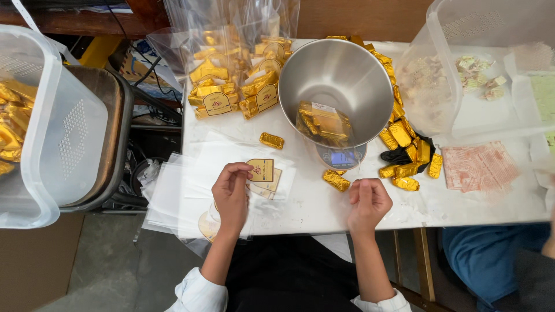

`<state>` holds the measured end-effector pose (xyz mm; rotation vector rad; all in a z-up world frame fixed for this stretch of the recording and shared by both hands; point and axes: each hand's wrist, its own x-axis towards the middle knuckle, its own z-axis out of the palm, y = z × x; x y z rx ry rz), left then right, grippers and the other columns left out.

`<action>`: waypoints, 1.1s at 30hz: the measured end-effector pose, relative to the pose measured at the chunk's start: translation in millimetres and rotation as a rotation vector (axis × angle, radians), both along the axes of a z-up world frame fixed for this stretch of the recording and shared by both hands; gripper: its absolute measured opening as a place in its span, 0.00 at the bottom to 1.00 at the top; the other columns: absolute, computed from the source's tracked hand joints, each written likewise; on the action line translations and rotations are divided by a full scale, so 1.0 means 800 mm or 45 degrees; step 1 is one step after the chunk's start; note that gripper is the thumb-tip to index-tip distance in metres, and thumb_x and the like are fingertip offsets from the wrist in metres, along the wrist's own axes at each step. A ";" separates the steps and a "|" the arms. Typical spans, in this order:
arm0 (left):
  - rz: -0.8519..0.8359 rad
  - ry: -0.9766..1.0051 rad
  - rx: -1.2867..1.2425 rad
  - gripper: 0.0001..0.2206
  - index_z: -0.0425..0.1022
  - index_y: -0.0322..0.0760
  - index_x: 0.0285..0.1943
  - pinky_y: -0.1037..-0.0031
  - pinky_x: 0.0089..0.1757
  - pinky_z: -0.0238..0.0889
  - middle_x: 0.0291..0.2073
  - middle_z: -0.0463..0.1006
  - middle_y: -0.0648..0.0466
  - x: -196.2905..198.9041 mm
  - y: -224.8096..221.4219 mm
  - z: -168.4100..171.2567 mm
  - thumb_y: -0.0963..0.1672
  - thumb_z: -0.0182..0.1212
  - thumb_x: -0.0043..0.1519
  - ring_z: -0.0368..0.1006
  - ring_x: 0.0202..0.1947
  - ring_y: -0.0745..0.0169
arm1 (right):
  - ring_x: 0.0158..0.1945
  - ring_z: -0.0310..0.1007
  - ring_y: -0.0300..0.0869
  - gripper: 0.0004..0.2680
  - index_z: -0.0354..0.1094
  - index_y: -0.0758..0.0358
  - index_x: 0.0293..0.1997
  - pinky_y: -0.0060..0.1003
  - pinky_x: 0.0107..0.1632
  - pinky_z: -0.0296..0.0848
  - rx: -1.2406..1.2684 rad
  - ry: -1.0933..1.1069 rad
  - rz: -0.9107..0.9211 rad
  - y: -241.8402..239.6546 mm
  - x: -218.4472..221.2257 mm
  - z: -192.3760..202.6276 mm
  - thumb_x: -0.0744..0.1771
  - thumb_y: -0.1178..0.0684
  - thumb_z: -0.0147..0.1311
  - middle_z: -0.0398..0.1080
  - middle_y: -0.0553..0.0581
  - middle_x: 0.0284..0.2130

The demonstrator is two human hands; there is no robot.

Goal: The person places gold-wrapped chocolates into a plastic bag, uses a digital scale to weigh a bowl of them, and continues filling the bag.

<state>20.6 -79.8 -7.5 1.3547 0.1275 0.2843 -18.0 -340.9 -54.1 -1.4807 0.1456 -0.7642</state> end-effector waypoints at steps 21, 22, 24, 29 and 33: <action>0.007 -0.004 -0.026 0.08 0.77 0.34 0.38 0.78 0.42 0.66 0.32 0.77 0.55 0.007 0.007 -0.019 0.35 0.52 0.66 0.70 0.34 0.71 | 0.39 0.79 0.54 0.08 0.78 0.67 0.46 0.45 0.43 0.76 -1.169 -0.122 0.207 0.044 0.128 0.238 0.74 0.60 0.49 0.78 0.62 0.36; 0.017 -0.016 -0.026 0.08 0.77 0.34 0.38 0.78 0.42 0.66 0.32 0.77 0.55 0.006 0.007 -0.015 0.35 0.52 0.66 0.70 0.34 0.71 | 0.39 0.79 0.54 0.08 0.78 0.67 0.46 0.45 0.43 0.76 -1.170 -0.138 0.211 0.047 0.128 0.247 0.74 0.60 0.49 0.78 0.62 0.36; 0.050 -0.014 -0.079 0.08 0.77 0.35 0.38 0.79 0.43 0.66 0.32 0.76 0.56 0.003 0.007 -0.007 0.35 0.53 0.65 0.70 0.34 0.72 | 0.39 0.78 0.50 0.08 0.77 0.67 0.49 0.42 0.44 0.76 -1.029 -0.261 0.182 0.054 0.128 0.265 0.75 0.61 0.47 0.77 0.61 0.35; -0.195 -0.128 -0.374 0.17 0.64 0.39 0.60 0.68 0.57 0.63 0.54 0.72 0.50 -0.012 -0.009 0.041 0.41 0.62 0.63 0.68 0.57 0.57 | 0.40 0.79 0.48 0.14 0.71 0.76 0.50 0.36 0.38 0.83 -0.748 -0.367 0.107 0.108 0.082 0.330 0.76 0.51 0.41 0.76 0.68 0.39; -0.658 -0.180 -1.078 0.47 0.39 0.37 0.74 0.43 0.69 0.47 0.73 0.47 0.40 -0.018 -0.046 0.002 0.45 0.77 0.55 0.44 0.75 0.39 | 0.32 0.82 0.46 0.15 0.69 0.69 0.46 0.26 0.25 0.78 -0.542 -0.279 0.405 0.135 0.069 0.313 0.75 0.47 0.38 0.76 0.65 0.36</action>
